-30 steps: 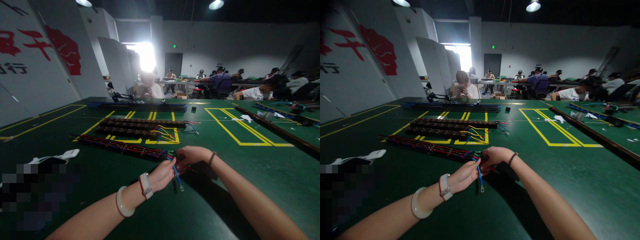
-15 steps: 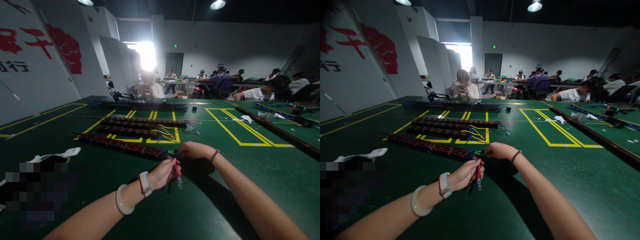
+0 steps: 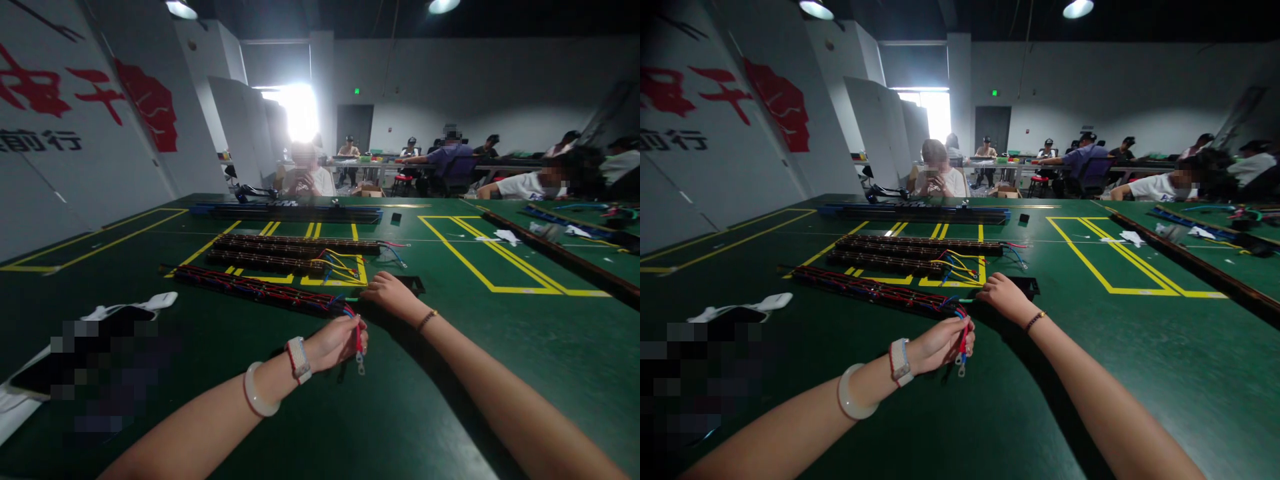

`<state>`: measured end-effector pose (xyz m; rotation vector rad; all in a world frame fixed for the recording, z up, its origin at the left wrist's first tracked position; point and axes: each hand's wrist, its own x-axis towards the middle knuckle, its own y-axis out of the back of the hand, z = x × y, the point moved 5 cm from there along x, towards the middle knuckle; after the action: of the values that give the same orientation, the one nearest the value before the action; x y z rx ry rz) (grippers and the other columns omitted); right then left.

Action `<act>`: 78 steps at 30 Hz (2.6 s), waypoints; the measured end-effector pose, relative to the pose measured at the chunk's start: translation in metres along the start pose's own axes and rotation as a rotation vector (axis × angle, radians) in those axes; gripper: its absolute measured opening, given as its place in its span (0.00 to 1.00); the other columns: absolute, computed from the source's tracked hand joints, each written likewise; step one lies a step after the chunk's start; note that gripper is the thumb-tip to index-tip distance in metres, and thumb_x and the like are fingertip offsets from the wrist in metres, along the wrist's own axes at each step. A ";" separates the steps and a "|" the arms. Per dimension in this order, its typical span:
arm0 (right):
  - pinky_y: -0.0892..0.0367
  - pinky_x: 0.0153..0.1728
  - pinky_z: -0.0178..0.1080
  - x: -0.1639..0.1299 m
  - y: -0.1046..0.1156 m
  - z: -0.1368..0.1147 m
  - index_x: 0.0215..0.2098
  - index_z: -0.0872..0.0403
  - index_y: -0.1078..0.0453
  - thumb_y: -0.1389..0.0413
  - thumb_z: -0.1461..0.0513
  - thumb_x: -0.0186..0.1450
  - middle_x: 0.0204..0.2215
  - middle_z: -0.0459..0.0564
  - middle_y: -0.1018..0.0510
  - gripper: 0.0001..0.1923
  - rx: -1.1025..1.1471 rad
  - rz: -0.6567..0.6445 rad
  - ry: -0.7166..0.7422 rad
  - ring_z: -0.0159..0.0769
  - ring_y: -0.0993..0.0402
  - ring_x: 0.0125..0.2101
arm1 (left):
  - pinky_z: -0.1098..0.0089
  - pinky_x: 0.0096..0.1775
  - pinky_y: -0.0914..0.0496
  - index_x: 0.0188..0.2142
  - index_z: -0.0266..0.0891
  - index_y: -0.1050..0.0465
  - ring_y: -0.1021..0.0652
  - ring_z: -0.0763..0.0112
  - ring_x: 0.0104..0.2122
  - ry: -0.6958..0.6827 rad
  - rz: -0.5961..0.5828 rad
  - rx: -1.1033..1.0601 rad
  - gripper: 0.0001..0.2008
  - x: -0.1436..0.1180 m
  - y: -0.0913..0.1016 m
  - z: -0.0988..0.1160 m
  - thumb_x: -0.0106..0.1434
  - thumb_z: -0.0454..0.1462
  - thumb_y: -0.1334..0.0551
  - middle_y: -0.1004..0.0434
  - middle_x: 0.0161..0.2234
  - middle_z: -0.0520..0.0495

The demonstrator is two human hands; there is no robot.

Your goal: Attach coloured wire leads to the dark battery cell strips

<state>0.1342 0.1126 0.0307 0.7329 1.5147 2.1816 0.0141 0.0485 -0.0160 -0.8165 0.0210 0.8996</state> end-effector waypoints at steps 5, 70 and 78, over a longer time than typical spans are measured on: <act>0.44 0.49 0.44 -0.022 0.004 -0.016 0.54 0.54 0.34 0.53 0.66 0.67 0.42 0.54 0.25 0.17 0.029 0.174 -0.015 0.38 0.33 0.42 | 0.71 0.33 0.34 0.31 0.34 0.35 0.26 0.73 0.24 -0.052 0.040 -0.030 0.09 0.002 0.003 0.000 0.66 0.37 0.47 0.29 0.25 0.47; 0.43 0.47 0.42 -0.034 0.003 -0.025 0.53 0.52 0.35 0.54 0.60 0.69 0.43 0.52 0.24 0.16 0.001 0.174 -0.217 0.38 0.31 0.42 | 0.77 0.17 0.41 0.23 0.33 0.32 0.36 0.80 0.10 0.039 0.170 1.128 0.18 -0.015 0.015 0.040 0.62 0.45 0.45 0.37 0.14 0.55; 0.43 0.36 0.38 -0.021 0.036 0.001 0.33 0.55 0.34 0.56 0.61 0.69 0.28 0.50 0.26 0.12 0.175 0.342 -0.467 0.37 0.32 0.32 | 0.65 0.33 0.29 0.33 0.32 0.32 0.21 0.64 0.26 0.082 0.049 0.598 0.21 -0.006 0.017 0.022 0.58 0.50 0.40 0.23 0.26 0.40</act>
<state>0.1512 0.0886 0.0606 1.5343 1.4158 1.9138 -0.0079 0.0640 -0.0091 -0.2932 0.3663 0.8417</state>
